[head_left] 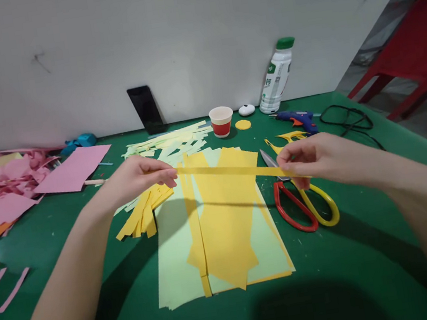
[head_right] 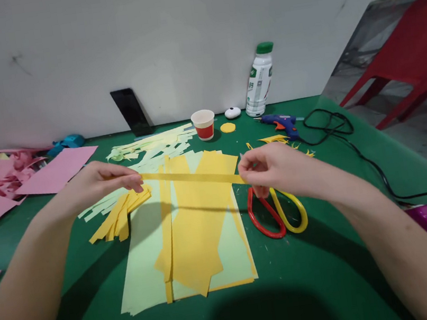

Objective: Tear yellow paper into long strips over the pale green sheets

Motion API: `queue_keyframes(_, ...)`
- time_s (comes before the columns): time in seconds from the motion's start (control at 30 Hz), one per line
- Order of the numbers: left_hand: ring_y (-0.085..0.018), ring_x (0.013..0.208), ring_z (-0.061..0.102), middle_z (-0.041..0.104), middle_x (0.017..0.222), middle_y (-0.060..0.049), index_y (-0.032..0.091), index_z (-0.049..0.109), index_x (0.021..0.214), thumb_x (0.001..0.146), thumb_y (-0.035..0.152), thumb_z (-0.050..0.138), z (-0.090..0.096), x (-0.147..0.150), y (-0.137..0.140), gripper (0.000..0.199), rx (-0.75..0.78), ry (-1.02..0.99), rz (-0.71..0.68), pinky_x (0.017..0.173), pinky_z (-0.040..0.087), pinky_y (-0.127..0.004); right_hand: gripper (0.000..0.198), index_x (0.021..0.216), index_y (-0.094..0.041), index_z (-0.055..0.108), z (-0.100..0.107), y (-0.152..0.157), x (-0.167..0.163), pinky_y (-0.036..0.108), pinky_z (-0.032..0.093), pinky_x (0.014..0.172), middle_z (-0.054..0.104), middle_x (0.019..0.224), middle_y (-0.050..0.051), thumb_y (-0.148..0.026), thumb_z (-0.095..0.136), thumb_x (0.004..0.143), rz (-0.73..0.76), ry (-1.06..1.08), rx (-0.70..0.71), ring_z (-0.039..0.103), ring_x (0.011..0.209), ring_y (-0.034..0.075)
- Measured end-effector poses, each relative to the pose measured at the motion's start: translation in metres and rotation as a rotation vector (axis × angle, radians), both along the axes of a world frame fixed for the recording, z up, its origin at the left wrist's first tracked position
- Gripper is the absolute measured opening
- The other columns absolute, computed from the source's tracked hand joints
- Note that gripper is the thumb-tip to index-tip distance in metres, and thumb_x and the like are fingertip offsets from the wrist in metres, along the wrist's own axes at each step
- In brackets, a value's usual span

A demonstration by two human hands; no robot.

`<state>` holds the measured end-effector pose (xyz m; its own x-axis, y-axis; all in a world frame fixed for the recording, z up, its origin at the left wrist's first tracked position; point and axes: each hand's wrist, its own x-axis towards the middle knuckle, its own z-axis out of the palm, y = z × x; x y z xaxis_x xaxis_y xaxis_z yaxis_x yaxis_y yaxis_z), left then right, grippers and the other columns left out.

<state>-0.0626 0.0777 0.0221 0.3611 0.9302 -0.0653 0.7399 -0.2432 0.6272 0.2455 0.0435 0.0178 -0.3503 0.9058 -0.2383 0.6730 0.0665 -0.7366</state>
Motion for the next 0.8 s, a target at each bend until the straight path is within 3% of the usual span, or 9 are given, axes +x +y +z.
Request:
queue_keyframes(0.1,-0.016,0.072,0.064,0.071,0.069,-0.001,0.022,0.069,0.066,0.074,0.041,0.057,-0.001,-0.01,0.007,0.024,0.057,0.01,0.051,0.066,0.051,-0.023,0.019,0.066,-0.017,0.049,0.008,0.002,0.009,0.026,0.038,0.056,0.056,0.051,0.0,-0.033,0.047,0.076,-0.046,-0.08,0.021,0.053,0.053,0.011)
queue_keyframes(0.3,-0.017,0.08,0.063,0.071,0.074,0.0,0.023,0.07,0.065,0.074,0.043,0.055,-0.002,-0.017,0.009,0.027,0.077,0.075,0.02,0.071,0.048,-0.023,0.022,0.07,-0.016,0.053,0.008,0.012,0.044,0.031,0.037,0.059,0.059,0.059,0.003,-0.031,0.04,0.08,-0.073,-0.2,0.035,0.052,0.057,0.01)
queue_keyframes(0.4,-0.016,0.078,0.063,0.071,0.073,0.0,0.024,0.069,0.064,0.075,0.043,0.054,-0.003,-0.019,0.008,0.027,0.1,0.09,-0.006,0.071,0.047,-0.022,0.019,0.072,-0.014,0.053,0.005,0.017,0.061,0.031,0.04,0.063,0.058,0.057,0.005,-0.028,0.042,0.079,-0.195,-0.232,0.022,0.052,0.057,0.01)
queue_keyframes(0.5,-0.015,0.074,0.064,0.071,0.075,0.0,0.024,0.07,0.066,0.076,0.04,0.053,-0.005,-0.018,0.009,0.026,0.042,0.109,-0.087,0.069,0.047,-0.021,0.027,0.083,-0.01,0.057,0.003,0.019,0.059,0.031,0.042,0.065,0.062,0.067,0.009,-0.032,0.043,0.079,-0.285,-0.253,0.108,0.055,0.061,0.012)
queue_keyframes(0.63,-0.015,0.074,0.064,0.071,0.078,-0.001,0.022,0.071,0.072,0.077,0.04,0.053,-0.009,-0.011,0.01,0.026,-0.066,0.115,-0.187,0.067,0.048,-0.022,0.036,0.097,-0.015,0.062,-0.007,0.019,0.024,0.034,0.043,0.075,0.063,0.101,0.01,-0.041,0.05,0.075,-0.064,-0.27,0.238,0.058,0.086,0.021)
queue_keyframes(0.7,-0.016,0.075,0.064,0.071,0.079,-0.002,0.022,0.071,0.073,0.077,0.04,0.052,-0.01,-0.008,0.01,0.027,-0.075,0.111,-0.203,0.069,0.048,-0.023,0.042,0.104,-0.017,0.06,-0.018,0.019,0.004,0.036,0.042,0.08,0.061,0.108,0.008,-0.046,0.049,0.076,0.12,-0.212,0.236,0.055,0.097,0.023)
queue_keyframes(0.8,-0.015,0.072,0.064,0.071,0.075,-0.001,0.023,0.071,0.072,0.076,0.04,0.054,-0.011,-0.006,0.01,0.024,-0.069,0.105,-0.173,0.065,0.048,-0.022,0.04,0.103,-0.015,0.06,-0.034,0.017,-0.017,0.036,0.041,0.081,0.062,0.106,0.009,-0.044,0.046,0.08,0.216,-0.121,0.269,0.056,0.096,0.022)
